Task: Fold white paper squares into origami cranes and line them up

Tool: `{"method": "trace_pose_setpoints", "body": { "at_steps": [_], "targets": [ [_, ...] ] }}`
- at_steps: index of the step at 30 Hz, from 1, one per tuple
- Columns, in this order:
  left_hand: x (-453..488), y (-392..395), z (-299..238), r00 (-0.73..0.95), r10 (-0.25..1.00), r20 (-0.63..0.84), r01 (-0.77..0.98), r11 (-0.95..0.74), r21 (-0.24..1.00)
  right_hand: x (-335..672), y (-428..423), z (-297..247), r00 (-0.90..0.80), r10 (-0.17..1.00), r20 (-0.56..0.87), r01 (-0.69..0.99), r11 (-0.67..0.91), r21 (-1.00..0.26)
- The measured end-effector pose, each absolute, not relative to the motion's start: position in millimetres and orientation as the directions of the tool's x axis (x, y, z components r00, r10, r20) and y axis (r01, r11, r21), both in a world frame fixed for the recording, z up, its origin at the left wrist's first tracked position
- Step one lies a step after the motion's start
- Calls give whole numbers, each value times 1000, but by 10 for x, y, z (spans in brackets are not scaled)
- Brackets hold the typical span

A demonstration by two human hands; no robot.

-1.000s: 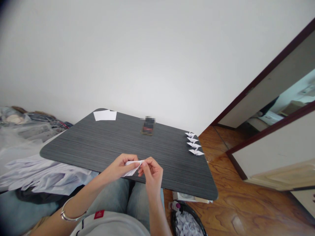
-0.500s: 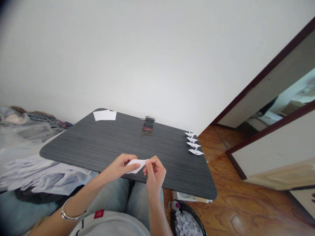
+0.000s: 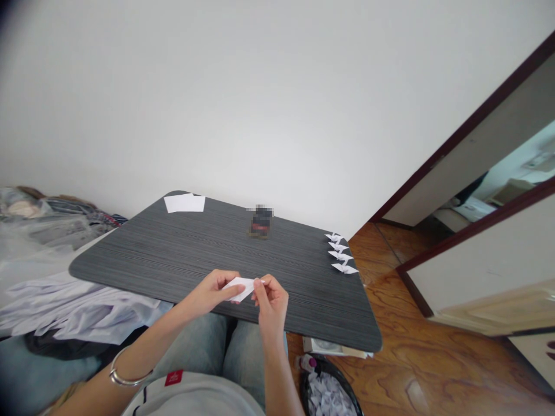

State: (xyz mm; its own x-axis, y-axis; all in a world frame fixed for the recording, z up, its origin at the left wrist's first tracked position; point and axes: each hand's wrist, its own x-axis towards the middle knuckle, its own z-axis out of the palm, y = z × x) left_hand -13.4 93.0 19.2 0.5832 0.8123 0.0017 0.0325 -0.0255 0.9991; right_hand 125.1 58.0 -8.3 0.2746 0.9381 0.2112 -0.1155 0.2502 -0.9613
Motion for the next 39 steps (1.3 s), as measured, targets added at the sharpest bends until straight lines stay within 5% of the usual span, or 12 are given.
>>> {"method": "trace_pose_setpoints", "body": {
  "at_steps": [10,18,24,32,39],
  "targets": [
    [-143,949,171,612,789,-46,-44,92,995,1302,561,-99,183,963,198,-122,222,-967],
    [-144,883,119,446,879,169,-109,-134,985,1276,557,-135,333,929,160,-183,230,-956],
    [-173,880,111,382,899,213,11,-235,972,1269,545,-117,324,938,128,-266,220,-939],
    [-166,910,107,412,908,70,-76,-42,996,1280,562,-147,301,946,121,-269,206,-941],
    [-167,947,103,419,907,32,-158,38,987,1301,554,-125,275,920,277,-57,304,-951]
  ]
}}
